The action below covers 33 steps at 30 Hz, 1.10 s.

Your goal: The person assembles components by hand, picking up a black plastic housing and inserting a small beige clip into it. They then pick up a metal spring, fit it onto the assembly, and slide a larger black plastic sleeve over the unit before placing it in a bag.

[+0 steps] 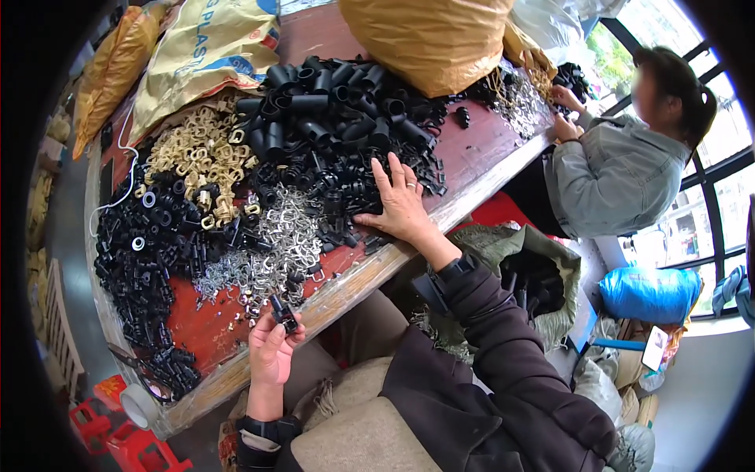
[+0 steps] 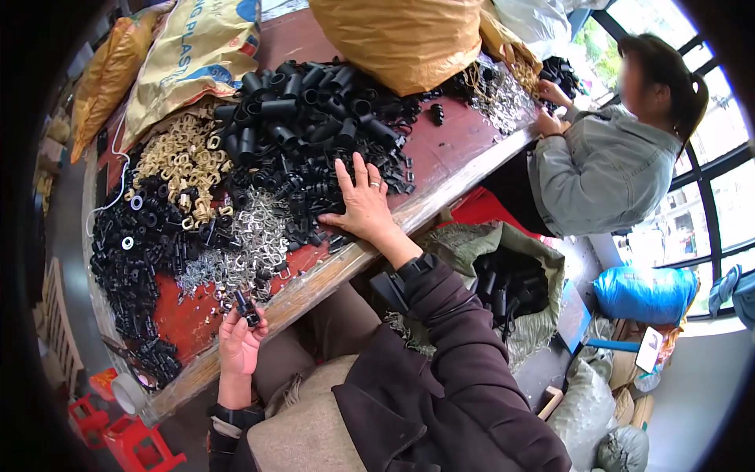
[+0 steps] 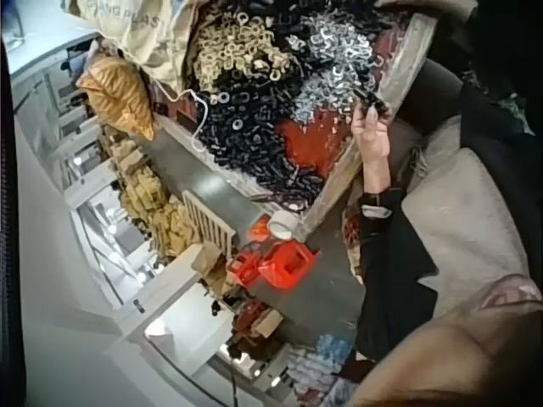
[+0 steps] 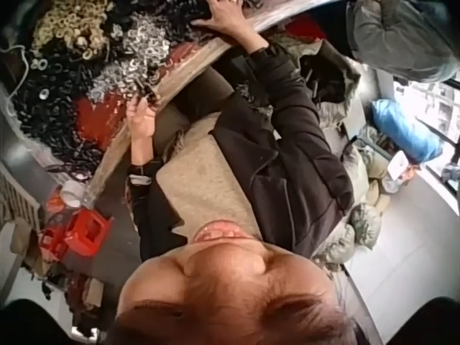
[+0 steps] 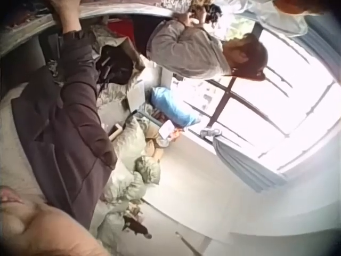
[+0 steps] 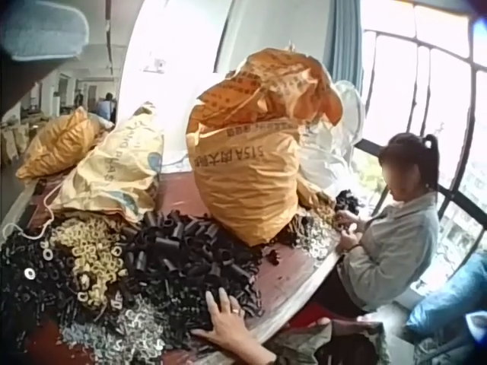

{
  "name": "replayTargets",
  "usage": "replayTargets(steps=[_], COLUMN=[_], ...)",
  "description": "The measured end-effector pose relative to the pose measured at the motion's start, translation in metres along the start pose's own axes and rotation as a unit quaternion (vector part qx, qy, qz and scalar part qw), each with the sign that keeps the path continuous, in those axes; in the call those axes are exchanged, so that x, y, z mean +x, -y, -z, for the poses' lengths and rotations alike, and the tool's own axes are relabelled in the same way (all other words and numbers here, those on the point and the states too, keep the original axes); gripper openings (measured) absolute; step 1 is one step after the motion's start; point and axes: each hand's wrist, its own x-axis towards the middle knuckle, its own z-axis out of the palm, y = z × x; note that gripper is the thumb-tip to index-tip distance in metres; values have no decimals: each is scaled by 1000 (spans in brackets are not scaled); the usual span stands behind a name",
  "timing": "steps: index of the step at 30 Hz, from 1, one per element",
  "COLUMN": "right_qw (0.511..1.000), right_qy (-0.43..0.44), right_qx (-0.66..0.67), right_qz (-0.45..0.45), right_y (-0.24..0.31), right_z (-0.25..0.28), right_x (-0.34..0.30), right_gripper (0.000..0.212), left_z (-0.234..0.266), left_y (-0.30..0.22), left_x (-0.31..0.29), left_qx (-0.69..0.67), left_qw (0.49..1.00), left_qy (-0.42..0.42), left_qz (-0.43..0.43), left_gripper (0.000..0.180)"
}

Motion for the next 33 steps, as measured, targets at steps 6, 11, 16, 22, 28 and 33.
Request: replayTargets(steps=[6, 11, 16, 22, 28, 33], right_qw=[1000, 1000, 1000, 1000, 1000, 1000], right_qy=[-7, -5, -10, -2, -7, 2], right_qx=[14, 15, 11, 5, 8, 1], right_qz=[-8, -1, 4, 3, 1, -5], right_y=[0, 0, 3, -1, 0, 0], right_z=[0, 2, 3, 1, 2, 3], right_x=[-4, -4, -8, -11, -8, -6], right_gripper=[93, 90, 87, 84, 80, 79], left_z=[-3, -7, -2, -2, 6, 11], left_y=[3, -7, -8, -4, -3, -10], left_x=[0, 2, 1, 3, -4, -8], left_qx=[-29, -28, -13, -18, -27, -46], left_qw=[999, 999, 998, 998, 999, 999], left_qy=[-11, -18, -19, 0, -4, -12], left_qz=[8, 40, 59, 62, 25, -7], left_gripper=[30, 31, 32, 32, 30, 32])
